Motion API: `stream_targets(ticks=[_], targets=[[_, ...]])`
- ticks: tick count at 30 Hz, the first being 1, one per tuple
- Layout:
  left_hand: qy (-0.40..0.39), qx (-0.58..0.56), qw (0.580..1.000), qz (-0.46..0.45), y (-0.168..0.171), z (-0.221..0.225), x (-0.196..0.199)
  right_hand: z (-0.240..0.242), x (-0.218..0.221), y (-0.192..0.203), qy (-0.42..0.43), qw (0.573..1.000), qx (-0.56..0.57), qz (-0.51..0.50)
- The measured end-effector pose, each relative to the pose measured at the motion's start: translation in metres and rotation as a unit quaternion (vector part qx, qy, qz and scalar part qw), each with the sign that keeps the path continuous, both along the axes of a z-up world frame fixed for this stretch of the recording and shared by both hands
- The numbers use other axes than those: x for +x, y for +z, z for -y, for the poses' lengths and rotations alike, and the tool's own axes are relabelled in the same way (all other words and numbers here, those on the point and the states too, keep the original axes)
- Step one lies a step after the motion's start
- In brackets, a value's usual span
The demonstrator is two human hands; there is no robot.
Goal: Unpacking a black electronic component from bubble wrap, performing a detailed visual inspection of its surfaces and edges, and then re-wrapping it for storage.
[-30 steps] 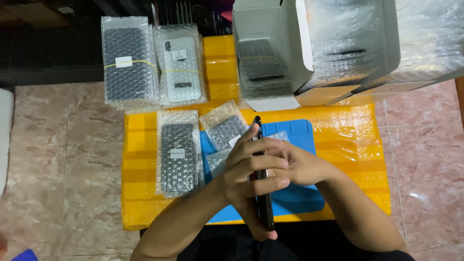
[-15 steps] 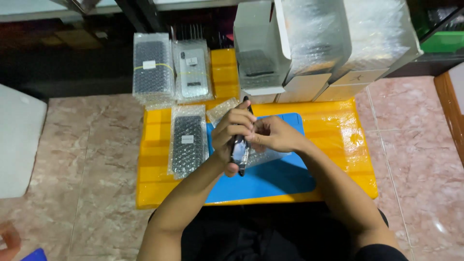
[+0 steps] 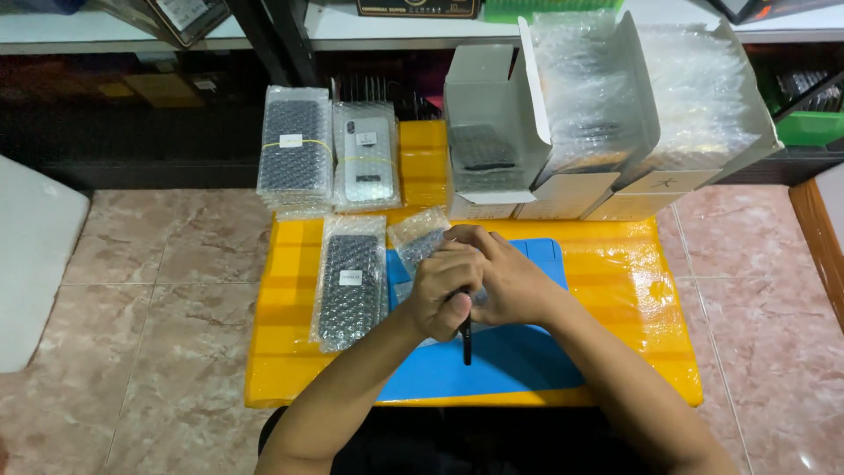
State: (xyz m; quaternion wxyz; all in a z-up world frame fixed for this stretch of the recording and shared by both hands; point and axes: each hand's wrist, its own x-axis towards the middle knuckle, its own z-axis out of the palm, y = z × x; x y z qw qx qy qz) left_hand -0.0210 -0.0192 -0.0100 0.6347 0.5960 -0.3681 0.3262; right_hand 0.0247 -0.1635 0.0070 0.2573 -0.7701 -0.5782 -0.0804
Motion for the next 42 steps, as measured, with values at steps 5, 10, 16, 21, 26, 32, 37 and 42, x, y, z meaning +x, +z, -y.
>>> stream_targets(ticks=[5, 10, 16, 21, 26, 32, 37, 42], targets=[[-0.003, 0.006, 1.0, -0.021, 0.008, 0.009, -0.002, 0.0, 0.006, -0.02, 0.023, 1.0, -0.007, -0.011], [-0.025, -0.011, 0.999, -0.032, 0.016, 0.004, -0.004, 0.009, 0.018, -0.043, 0.007, 0.999, 0.037, 0.023], [0.008, 0.051, 0.999, -0.011, 0.02, 0.005, -0.01, 0.013, 0.02, -0.031, -0.029, 0.999, 0.002, 0.029], [0.003, 0.004, 0.999, -0.049, 0.032, 0.011, -0.009, 0.01, 0.025, -0.026, -0.004, 0.999, 0.009, 0.043], [-0.021, -0.023, 0.996, -0.083, 0.022, 0.006, -0.006, 0.009, 0.022, -0.027, 0.019, 0.999, 0.045, 0.025], [-0.054, -0.007, 0.995, -0.082, 0.032, -0.006, -0.009, 0.013, 0.006, -0.004, 0.019, 0.994, 0.076, -0.081], [-0.018, 0.026, 0.989, -0.147, 0.032, -0.006, -0.01, 0.012, 0.002, -0.009, 0.094, 0.951, 0.12, -0.269], [-0.038, 0.054, 0.984, -0.166, 0.034, -0.013, -0.011, 0.01, 0.001, 0.0, 0.121, 0.92, 0.149, -0.343]])
